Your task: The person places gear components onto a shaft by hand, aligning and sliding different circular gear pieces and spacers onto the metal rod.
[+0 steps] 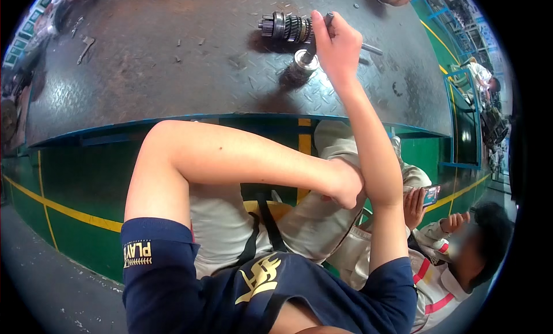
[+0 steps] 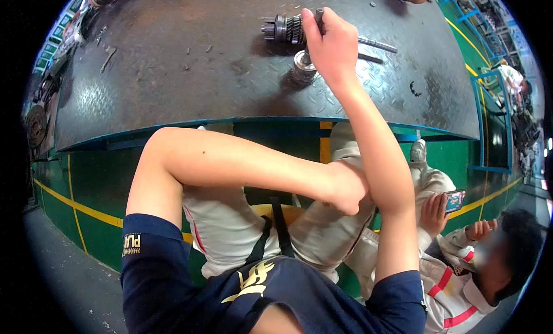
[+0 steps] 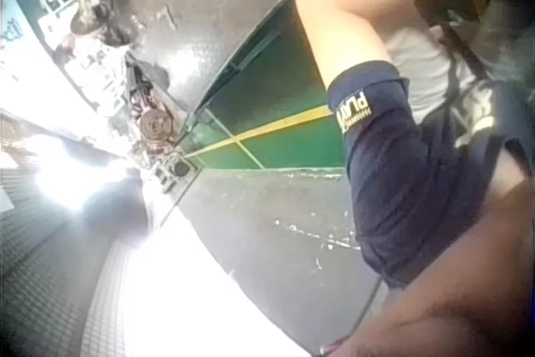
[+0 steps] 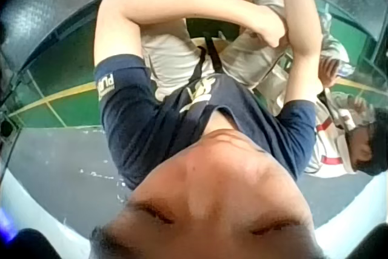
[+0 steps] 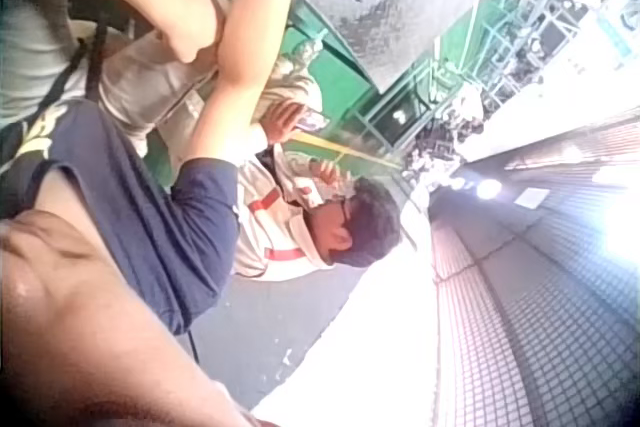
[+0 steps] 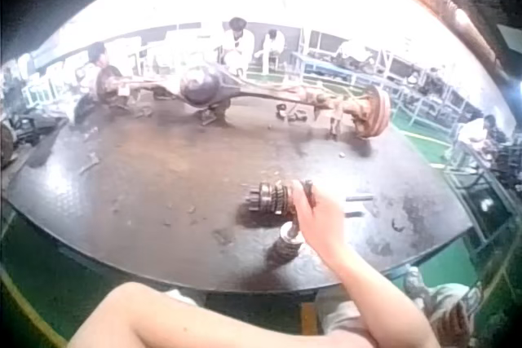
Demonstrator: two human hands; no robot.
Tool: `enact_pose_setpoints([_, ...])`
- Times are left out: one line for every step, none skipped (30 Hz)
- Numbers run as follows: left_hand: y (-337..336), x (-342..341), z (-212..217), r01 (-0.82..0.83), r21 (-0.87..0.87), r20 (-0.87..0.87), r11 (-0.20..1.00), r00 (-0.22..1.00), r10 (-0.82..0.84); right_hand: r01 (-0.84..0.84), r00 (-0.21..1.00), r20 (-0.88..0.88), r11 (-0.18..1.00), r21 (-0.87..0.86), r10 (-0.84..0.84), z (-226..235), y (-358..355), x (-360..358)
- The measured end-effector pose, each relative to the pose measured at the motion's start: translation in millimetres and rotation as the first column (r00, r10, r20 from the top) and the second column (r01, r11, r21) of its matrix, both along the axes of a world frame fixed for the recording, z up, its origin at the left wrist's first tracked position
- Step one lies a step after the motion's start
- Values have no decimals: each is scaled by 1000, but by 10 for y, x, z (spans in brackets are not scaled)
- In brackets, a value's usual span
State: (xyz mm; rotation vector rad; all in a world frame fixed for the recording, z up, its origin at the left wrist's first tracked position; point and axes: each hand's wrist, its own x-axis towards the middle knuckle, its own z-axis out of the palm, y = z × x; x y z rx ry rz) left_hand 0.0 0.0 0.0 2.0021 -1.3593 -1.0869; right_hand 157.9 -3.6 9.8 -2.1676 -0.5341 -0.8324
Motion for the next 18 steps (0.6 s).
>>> enact_pose_setpoints([7,19,39,-10,15,-34,1000,999,10,-47,998,-45,999,14,48,33,-35,-17])
enact_pose_setpoints([14,29,72,-18,29,-67,999,998,20,-93,992,-88,995,30,95,56,-72,-31])
enact_pose_setpoints([4,33,59,-19,27,-60,999,998,21,-94,992,-81,995,28,96,69,-97,-37])
enact_pose_setpoints([-3,32,39,-14,16,-71,1000,997,15,-92,991,-90,993,72,98,54,-126,-42])
enact_pose_setpoints([-6,29,18,-8,3,-83,1000,997,8,-89,990,-100,989,115,101,42,-151,-49])
enact_pose_setpoints([-5,16,-15,-12,1,-76,1000,997,12,-118,985,-108,980,163,136,44,-157,-58])
enact_pose_setpoints([-4,-6,-50,-24,-37,-80,999,997,21,-123,985,-102,980,159,141,59,-167,-73])
enact_pose_setpoints([-9,-23,-82,-37,-76,-84,996,996,30,-129,986,-82,977,171,144,76,-177,-89])
enact_pose_setpoints([-9,-38,-78,-39,-80,-81,996,996,32,-131,987,-63,975,181,145,81,-197,-97])
enact_pose_setpoints([-6,-51,-78,-40,-83,-69,996,997,34,-117,989,-63,967,227,134,76,-206,-91])
enact_pose_setpoints([-6,-57,-77,-42,-84,-58,996,998,37,-121,989,-61,967,223,138,55,-235,-62])
enact_pose_setpoints([-3,-61,-58,-41,-88,-57,995,998,36,-94,986,-108,956,278,128,49,-263,-36])
enact_pose_setpoints([-3,-65,-39,-47,-67,-53,997,998,44,-64,980,-156,941,332,121,40,-285,-19])
enact_pose_setpoints([1,-70,-23,-53,-45,-49,998,998,51,-70,977,-165,939,338,132,19,-304,-25])
enact_pose_setpoints([8,-69,-28,-57,-44,-49,997,997,55,-74,977,-165,938,339,136,30,-276,-50])
enact_pose_setpoints([15,-70,-36,-64,-67,-51,996,997,61,-76,978,-159,944,320,133,44,-243,-79])
enact_pose_setpoints([22,-70,-45,-71,-90,-54,993,996,66,-78,980,-152,950,301,129,45,-218,-92])
enact_pose_setpoints([34,-74,-31,-69,-88,-56,994,996,64,-75,980,-154,950,303,127,31,-218,-88])
